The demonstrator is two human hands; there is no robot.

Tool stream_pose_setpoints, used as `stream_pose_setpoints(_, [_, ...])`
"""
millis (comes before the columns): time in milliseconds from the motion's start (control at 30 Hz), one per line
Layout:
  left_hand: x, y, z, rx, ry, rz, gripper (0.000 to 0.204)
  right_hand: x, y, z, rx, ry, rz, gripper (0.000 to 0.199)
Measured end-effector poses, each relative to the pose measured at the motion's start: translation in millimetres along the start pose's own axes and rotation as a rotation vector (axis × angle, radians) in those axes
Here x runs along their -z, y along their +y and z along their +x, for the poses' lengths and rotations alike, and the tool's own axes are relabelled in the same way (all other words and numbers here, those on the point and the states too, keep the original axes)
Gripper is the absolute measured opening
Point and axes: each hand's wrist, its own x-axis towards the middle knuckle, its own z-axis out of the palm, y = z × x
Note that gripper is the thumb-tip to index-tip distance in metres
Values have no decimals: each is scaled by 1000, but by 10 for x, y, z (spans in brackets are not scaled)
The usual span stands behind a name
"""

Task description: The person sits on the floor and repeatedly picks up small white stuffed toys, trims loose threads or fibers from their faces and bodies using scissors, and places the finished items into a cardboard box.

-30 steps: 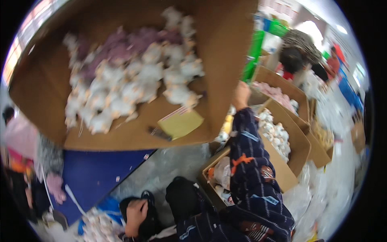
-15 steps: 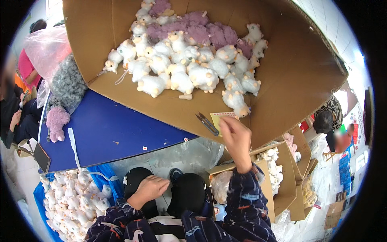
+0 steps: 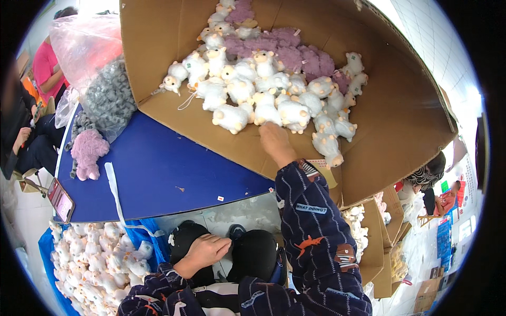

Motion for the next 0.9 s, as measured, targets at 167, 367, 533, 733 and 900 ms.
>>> stream_pose_setpoints(167, [98, -42, -44, 11, 27, -30, 9, 148, 109, -122, 320, 172, 54, 14])
stream_pose_setpoints(367, [119, -67, -82, 38, 47, -61, 9, 167, -349, -158, -102, 279, 854, 18])
stream_pose_setpoints(533, [124, -50, -80, 29, 25, -55, 10, -38, -616, 135, -238, 379, 684, 24])
stream_pose_setpoints(733, [251, -14, -125, 231, 158, -486, 7, 8, -637, -101, -261, 485, 906, 18])
stream_pose_setpoints(900, [883, 103, 21, 386, 397, -727, 43, 575, -1054, -1162, 29, 411, 767, 14])
